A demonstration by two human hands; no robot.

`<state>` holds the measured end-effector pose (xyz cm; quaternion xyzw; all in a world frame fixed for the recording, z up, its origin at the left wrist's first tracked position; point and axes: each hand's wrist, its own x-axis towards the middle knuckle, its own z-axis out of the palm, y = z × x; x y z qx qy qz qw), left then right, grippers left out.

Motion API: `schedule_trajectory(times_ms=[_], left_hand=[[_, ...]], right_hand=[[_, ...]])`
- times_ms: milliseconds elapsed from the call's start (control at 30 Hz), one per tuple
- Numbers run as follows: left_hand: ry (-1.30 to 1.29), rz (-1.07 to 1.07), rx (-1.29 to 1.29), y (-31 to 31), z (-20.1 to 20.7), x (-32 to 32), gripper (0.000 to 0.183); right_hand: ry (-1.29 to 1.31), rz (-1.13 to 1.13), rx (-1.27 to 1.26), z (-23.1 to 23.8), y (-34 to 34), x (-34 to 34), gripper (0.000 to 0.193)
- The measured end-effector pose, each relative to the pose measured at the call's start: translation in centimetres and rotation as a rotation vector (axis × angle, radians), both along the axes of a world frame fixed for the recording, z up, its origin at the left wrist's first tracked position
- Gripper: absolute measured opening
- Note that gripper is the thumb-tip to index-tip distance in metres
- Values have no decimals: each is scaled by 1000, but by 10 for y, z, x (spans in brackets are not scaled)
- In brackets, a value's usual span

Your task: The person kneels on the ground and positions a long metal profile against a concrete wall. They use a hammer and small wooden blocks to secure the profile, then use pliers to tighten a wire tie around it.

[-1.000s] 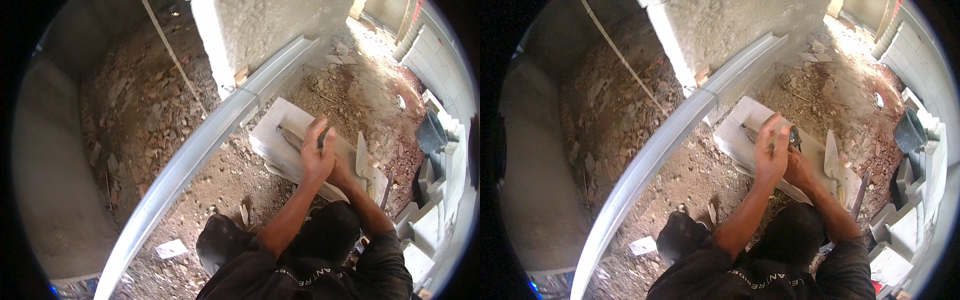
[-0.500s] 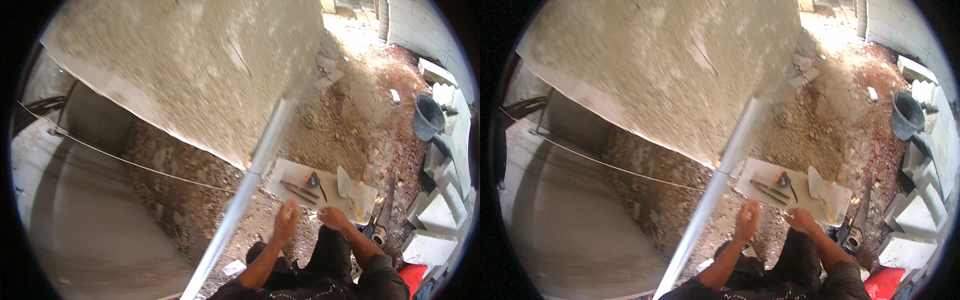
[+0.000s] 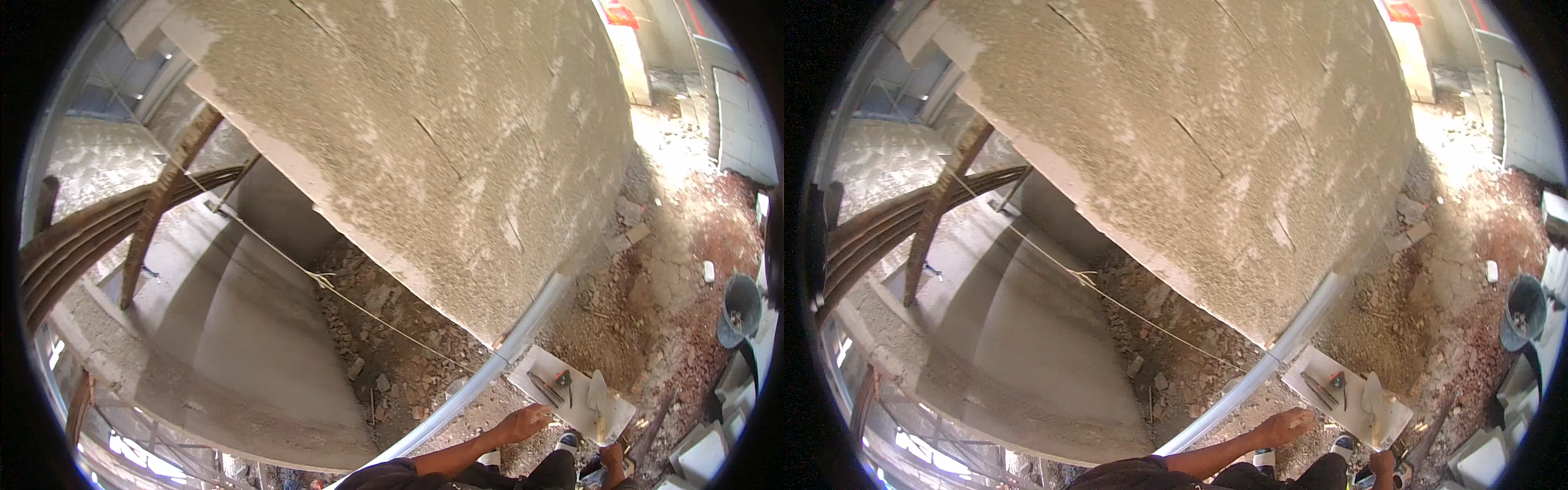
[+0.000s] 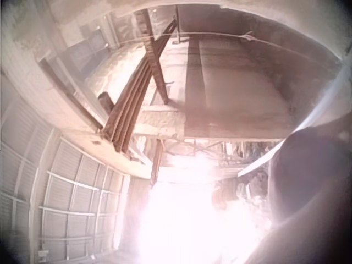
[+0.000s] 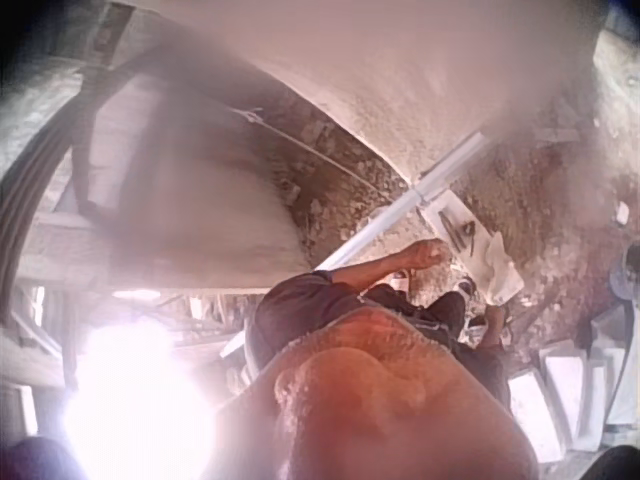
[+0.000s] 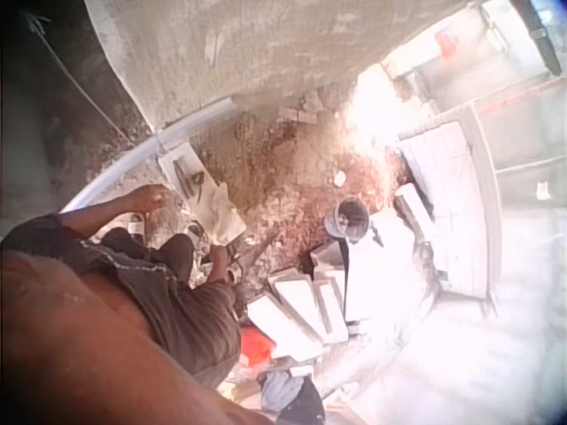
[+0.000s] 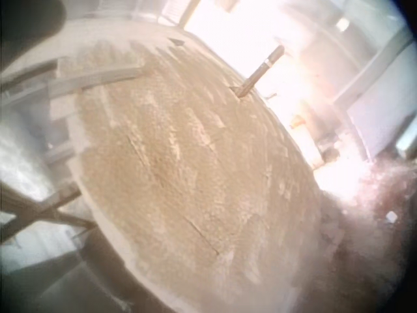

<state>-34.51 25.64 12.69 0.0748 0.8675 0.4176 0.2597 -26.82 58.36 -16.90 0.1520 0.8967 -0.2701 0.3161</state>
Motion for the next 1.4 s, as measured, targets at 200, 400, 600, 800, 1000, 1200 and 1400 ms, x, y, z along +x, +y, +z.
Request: schedule_trajectory(times_ms=[200, 400, 600, 800, 1000, 1200, 1400], left_hand=[[139, 56, -155, -20, 31, 3, 57], [124, 134, -177, -40, 72, 17, 60], [131, 303, -133, -71, 102, 20, 60], [188, 361, -70, -88, 97, 32, 59], [319, 510, -119, -151, 24, 43, 53], [1033, 124, 406, -240, 103, 75, 35], [1576, 349, 404, -252, 480, 162, 14]], right_hand=[[90, 163, -16, 25, 36, -45, 24], [75, 172, -35, 94, 21, -105, 24], [94, 204, -24, 134, 5, -133, 25], [103, 186, -1, 158, -5, -128, 27], [120, 180, 10, 170, -34, -112, 29], [324, 85, -32, 202, -46, -144, 31], [1672, -110, -434, 565, -13, -220, 27]])
